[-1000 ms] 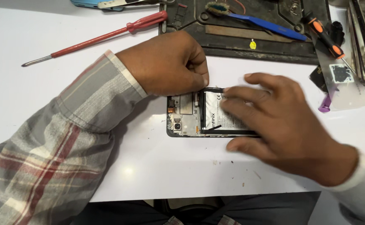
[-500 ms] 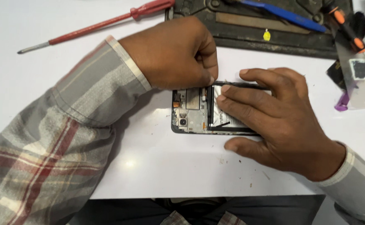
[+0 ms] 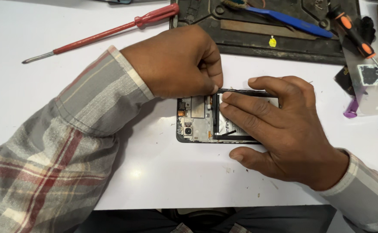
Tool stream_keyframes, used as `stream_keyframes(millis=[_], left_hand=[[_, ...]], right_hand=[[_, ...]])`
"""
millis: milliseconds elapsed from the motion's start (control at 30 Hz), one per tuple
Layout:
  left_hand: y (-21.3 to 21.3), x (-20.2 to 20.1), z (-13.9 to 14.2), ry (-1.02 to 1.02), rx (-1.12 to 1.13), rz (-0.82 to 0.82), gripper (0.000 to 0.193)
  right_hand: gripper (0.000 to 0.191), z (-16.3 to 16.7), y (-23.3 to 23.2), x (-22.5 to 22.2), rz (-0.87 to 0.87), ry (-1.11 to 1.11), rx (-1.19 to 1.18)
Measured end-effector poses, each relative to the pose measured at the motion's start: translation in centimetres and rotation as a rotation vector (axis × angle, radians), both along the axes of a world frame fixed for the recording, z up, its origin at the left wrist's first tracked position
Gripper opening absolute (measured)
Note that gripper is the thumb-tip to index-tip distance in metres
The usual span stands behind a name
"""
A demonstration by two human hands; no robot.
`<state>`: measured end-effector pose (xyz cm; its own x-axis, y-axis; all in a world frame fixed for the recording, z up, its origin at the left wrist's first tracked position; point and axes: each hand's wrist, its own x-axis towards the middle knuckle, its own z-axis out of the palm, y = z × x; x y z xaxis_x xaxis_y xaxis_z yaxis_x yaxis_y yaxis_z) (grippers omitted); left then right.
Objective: The person installs a new battery into a disassembled smartphone, aligns and snaps the back cover into place, and then inserts a SIM card tray. The phone is handled throughout the process on a workbench with tools visible.
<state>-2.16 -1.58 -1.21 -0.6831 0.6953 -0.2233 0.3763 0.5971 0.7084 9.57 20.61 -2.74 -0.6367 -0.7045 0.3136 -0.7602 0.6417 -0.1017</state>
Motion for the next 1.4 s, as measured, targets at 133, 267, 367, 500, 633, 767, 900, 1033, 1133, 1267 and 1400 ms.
stream_keyframes(millis=[133, 267, 367, 500, 633, 767, 900, 1033, 1133, 1267, 1400], left_hand=[[-0.1, 0.0, -0.5, -0.017, 0.003, 0.015, 0.010], [-0.2, -0.3, -0.2, 0.009, 0.071, -0.028, 0.009], [0.0, 0.0, -0.1, -0.005, 0.070, -0.012, 0.009], [0.0, 0.1, 0.1, -0.002, 0.040, 0.004, 0.011], [0.2, 0.1, 0.1, 0.024, 0.049, 0.013, 0.012], [0.5, 0.4, 0.1, 0.025, -0.013, 0.053, 0.012], [0.6, 0.3, 0.4, 0.031, 0.005, 0.054, 0.010], [0.6, 0.5, 0.2, 0.022, 0.000, 0.068, 0.008], [0.5, 0.4, 0.2, 0.037, 0.018, 0.048, 0.009], [0.6, 0.4, 0.1, 0.034, -0.005, 0.050, 0.013], [0.6, 0.4, 0.0, 0.041, -0.010, 0.054, 0.013]], right_hand=[[0.050, 0.1, -0.4, -0.1, -0.014, -0.038, 0.024], [0.050, 0.5, -0.5, -0.2, 0.002, -0.003, -0.009], [0.042, 0.8, -0.4, 0.0, -0.003, 0.039, -0.038], [0.029, 1.2, -0.4, 0.3, -0.020, 0.053, -0.117], [0.027, 1.1, -0.6, 0.2, -0.018, 0.054, -0.135], [0.024, 0.8, -0.5, 0.1, 0.006, 0.004, -0.131], [0.027, 0.6, 0.2, 0.4, -0.012, 0.040, -0.131], [0.027, 0.3, 1.6, 0.7, -0.084, 0.032, -0.246], [0.016, 0.7, 3.2, 1.4, -0.072, -0.020, -0.193], [0.021, 0.7, 4.1, 2.8, -0.149, -0.090, -0.278], [0.026, 0.2, 4.3, 2.9, -0.116, -0.053, -0.238]])
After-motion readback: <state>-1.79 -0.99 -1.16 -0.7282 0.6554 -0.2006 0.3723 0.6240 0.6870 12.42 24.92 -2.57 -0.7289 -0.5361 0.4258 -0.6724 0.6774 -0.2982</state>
